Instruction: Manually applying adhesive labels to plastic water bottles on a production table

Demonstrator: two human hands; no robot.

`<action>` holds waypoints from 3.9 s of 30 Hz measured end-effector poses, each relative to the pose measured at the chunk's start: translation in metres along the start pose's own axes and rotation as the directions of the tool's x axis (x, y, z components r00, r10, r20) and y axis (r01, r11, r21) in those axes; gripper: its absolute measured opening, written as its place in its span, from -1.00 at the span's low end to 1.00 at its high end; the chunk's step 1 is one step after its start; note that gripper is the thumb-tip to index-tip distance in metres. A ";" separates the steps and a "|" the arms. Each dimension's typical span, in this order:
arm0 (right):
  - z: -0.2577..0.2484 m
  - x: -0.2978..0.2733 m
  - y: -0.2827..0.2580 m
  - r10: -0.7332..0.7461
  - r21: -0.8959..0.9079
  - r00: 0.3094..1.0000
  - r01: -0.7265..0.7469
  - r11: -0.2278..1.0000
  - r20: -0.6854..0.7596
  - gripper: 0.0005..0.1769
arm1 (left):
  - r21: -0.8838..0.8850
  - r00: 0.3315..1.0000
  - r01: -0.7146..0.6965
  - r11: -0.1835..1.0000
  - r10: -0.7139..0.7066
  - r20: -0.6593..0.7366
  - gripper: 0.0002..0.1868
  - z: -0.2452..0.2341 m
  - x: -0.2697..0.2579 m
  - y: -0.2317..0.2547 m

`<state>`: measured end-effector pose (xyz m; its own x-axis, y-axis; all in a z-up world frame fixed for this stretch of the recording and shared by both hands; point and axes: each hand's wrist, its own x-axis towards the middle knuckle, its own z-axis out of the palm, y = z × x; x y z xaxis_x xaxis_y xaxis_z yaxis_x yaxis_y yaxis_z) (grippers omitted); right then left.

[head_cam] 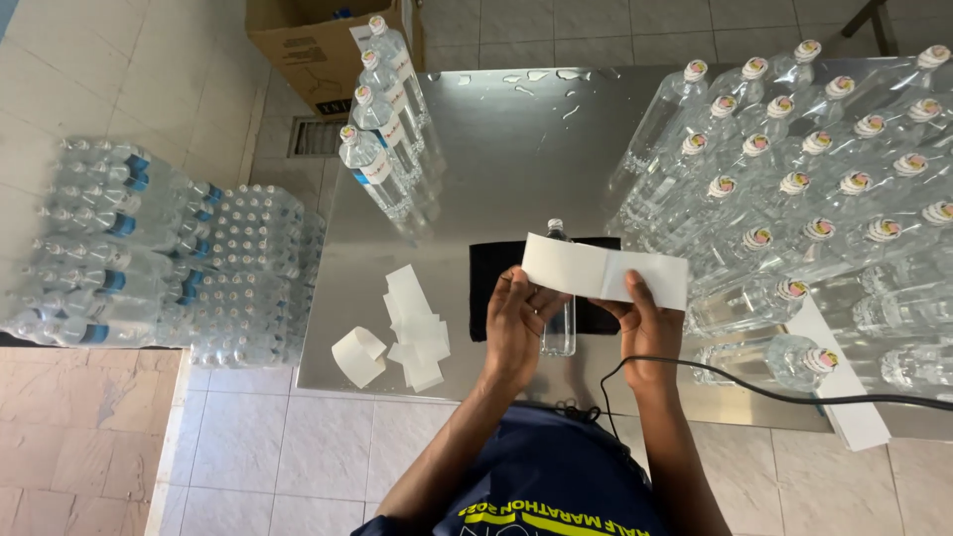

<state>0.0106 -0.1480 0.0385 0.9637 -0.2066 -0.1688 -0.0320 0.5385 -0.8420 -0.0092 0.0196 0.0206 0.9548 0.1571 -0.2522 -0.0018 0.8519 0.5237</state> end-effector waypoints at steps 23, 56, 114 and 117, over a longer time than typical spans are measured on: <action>0.009 -0.014 -0.022 0.259 0.003 0.964 -0.260 0.966 0.059 -0.68 | 0.375 0.994 -0.089 0.923 0.107 -0.027 -0.54 -0.006 0.014 -0.008; -0.006 0.011 -0.034 -0.135 -0.680 0.990 0.120 0.723 0.031 -0.40 | 0.930 0.885 0.353 0.103 0.287 -0.367 0.16 -0.263 0.011 0.077; 0.029 0.045 0.025 0.283 -0.194 0.921 -0.236 0.952 0.267 -0.84 | 0.706 0.807 0.071 0.704 -0.457 0.374 -0.51 -0.030 0.043 0.087; 0.033 0.037 0.031 0.300 -0.020 0.935 -0.302 0.953 0.190 -0.86 | 0.293 0.850 0.317 0.902 -0.408 0.334 -0.27 -0.082 0.066 0.064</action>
<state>0.0543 -0.1125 0.0231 0.9415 0.1241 -0.3132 -0.3271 0.5591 -0.7619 0.0288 0.1257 -0.0295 0.9115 -0.3807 -0.1557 0.3884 0.6719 0.6307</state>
